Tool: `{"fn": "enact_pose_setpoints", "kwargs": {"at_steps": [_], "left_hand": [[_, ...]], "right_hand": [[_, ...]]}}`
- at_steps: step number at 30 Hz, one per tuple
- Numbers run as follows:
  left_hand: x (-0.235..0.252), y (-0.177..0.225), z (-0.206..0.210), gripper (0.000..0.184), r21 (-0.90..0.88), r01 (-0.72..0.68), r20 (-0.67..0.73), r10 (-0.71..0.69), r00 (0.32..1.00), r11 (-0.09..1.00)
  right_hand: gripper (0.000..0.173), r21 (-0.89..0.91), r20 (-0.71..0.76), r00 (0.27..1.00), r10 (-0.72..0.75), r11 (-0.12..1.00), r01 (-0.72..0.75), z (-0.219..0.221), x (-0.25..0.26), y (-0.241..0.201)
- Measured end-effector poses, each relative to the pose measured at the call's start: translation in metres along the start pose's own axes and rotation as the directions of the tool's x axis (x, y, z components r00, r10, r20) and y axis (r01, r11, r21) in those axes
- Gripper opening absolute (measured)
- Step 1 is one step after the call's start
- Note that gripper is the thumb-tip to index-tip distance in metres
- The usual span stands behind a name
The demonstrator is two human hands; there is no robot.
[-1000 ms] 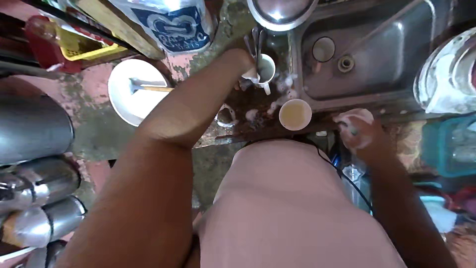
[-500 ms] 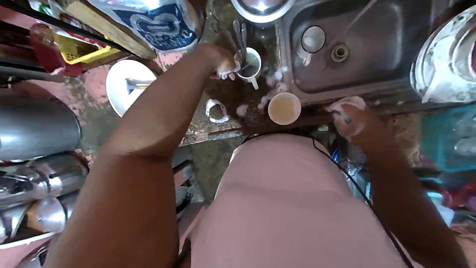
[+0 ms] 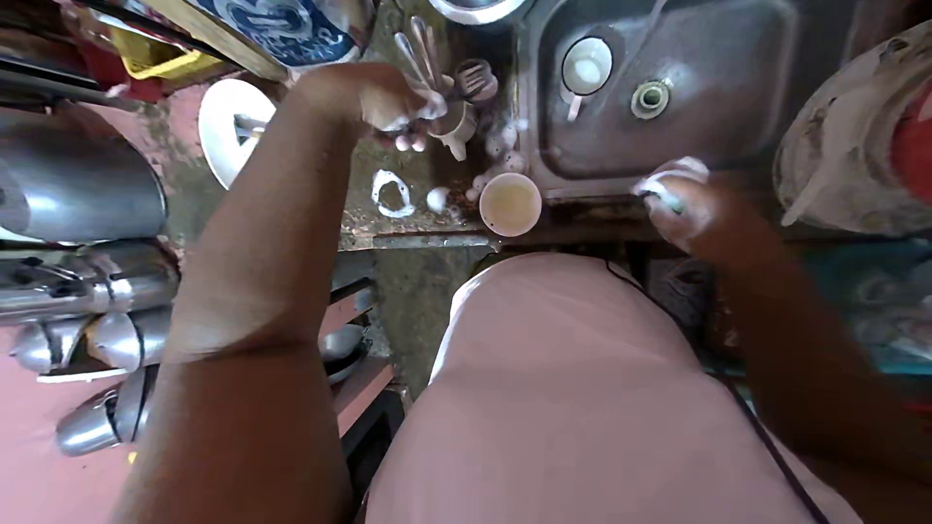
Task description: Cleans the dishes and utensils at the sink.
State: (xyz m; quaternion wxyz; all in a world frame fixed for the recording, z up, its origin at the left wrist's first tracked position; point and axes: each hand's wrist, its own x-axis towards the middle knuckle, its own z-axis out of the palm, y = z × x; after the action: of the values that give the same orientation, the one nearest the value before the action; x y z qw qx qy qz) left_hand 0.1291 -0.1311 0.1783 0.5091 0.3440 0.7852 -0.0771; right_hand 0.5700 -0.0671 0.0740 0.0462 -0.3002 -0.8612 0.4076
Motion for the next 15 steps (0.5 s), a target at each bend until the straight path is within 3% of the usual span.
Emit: {"fn": "enact_pose_setpoints", "kwargs": {"at_steps": [3, 5, 10, 15], "left_hand": [[0.010, 0.032, 0.035, 0.027, -0.167, -0.124, 0.064, 0.137, 0.989, 0.978], [0.032, 0.057, 0.064, 0.031, -0.284, -0.136, 0.111, 0.173, 0.979, 0.949], [0.081, 0.127, 0.130, 0.033, -0.427, -0.111, 0.108, 0.172, 0.979, 0.898], [0.117, 0.164, 0.155, 0.030, -0.455, -0.042, 0.115, 0.105, 0.988, 0.890]], "right_hand": [[0.028, 0.050, -0.018, 1.000, 0.010, 0.999, -0.009, -0.007, -0.005, 0.013], [0.027, 0.096, -0.031, 0.998, 0.054, 0.994, -0.051, -0.011, -0.010, 0.015], [0.029, 0.113, -0.012, 0.998, 0.057, 0.992, -0.055, -0.009, -0.018, 0.030], [0.028, 0.157, -0.005, 0.996, 0.086, 0.984, -0.084, -0.009, -0.024, 0.040]]}}
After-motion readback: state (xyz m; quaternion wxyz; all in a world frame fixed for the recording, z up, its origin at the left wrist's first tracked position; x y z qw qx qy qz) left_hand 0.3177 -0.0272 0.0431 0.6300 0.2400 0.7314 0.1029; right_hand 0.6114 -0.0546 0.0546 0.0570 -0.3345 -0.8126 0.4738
